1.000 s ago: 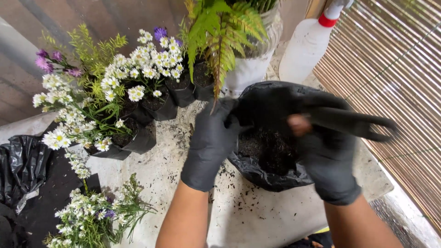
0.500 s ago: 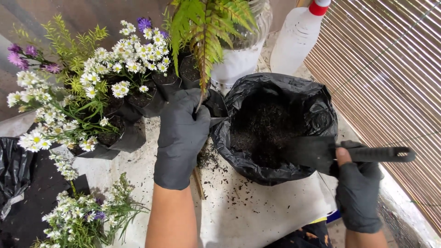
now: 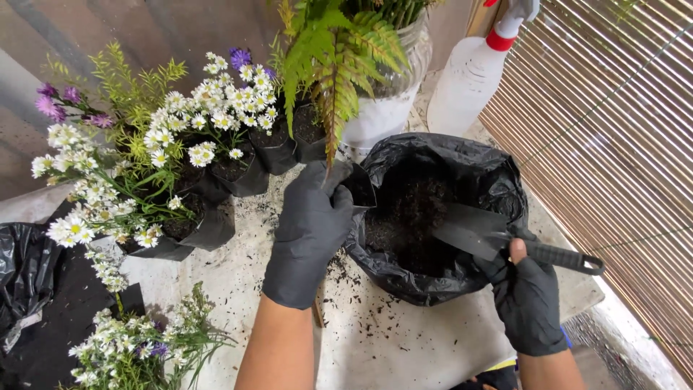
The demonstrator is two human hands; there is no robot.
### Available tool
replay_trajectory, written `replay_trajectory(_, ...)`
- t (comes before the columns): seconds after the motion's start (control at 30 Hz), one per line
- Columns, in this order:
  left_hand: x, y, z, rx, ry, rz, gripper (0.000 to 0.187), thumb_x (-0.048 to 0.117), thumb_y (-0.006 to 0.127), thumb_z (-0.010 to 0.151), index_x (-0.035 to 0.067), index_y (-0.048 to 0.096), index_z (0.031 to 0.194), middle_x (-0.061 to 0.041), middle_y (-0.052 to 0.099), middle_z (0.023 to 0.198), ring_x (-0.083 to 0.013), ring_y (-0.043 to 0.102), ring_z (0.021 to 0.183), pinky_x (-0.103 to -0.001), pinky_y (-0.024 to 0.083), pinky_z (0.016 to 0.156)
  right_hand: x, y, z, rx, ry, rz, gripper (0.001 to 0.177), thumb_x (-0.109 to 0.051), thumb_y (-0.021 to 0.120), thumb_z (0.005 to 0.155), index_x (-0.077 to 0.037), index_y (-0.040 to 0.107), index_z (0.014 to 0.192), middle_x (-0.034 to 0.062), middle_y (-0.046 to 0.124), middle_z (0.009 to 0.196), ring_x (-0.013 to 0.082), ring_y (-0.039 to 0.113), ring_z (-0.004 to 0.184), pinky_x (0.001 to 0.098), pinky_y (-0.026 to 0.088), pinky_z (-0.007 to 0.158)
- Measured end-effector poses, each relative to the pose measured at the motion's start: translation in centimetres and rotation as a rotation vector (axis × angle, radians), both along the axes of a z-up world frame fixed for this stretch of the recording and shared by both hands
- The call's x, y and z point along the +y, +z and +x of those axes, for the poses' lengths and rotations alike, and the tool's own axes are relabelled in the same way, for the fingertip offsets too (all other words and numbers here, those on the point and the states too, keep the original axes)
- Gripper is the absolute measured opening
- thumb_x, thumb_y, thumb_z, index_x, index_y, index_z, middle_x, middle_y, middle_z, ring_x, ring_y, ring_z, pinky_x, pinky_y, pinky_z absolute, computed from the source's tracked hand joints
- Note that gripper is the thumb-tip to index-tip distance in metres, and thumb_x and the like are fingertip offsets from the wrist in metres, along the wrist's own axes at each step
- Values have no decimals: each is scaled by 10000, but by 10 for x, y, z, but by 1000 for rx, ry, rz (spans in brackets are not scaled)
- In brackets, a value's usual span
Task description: A person wearing black gloves is potting small white and purple flowers into black plastic bags using soil and a small trowel.
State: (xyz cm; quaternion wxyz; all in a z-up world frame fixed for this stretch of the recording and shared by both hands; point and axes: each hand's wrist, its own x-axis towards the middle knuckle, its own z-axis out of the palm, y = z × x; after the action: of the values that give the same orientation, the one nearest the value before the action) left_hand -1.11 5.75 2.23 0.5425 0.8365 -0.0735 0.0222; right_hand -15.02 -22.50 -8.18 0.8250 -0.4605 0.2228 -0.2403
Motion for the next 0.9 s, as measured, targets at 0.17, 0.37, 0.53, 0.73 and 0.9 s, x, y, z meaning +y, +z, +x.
replay_trajectory(0.17,-6,-30,11,-90,-47,277,408,194,580,913,153,711,1297,-86,609,1423,-321,616,1231,-381,517,1035,-20,-4,-6,36,-49,85,260,-166,621,1037,-56,580,1270,147,707,1209,320,736,1052,409,681,757)
replay_trajectory(0.37,-12,-34,12,-255,-85,302,379,136,620,878,76,721,1239,-141,679,1298,-379,653,1131,-484,557,948,0,48,2,-132,131,6,227,-210,686,1010,-67,642,1182,104,716,1102,251,717,948,344,648,817)
replay_trajectory(0.53,-11,-23,9,-134,-103,272,423,163,637,882,106,705,1296,-160,653,1326,-418,645,1114,-526,602,862,28,65,31,-124,60,64,310,-133,695,968,-4,604,1235,221,732,1124,378,748,878,434,681,714)
replay_trajectory(0.73,-11,-7,0,-77,-106,257,438,159,635,888,91,702,1316,-260,638,1340,-504,602,1211,-592,592,890,90,108,58,6,8,-192,251,-139,762,916,-50,666,1130,129,720,1057,289,744,1011,465,666,888)
replay_trajectory(0.9,-9,-12,5,-100,-111,301,418,197,652,872,173,714,1285,-153,643,1380,-413,623,1223,-547,614,888,91,119,57,-430,164,-1019,113,2,794,884,-28,717,961,204,682,1045,416,719,1042,469,604,868)
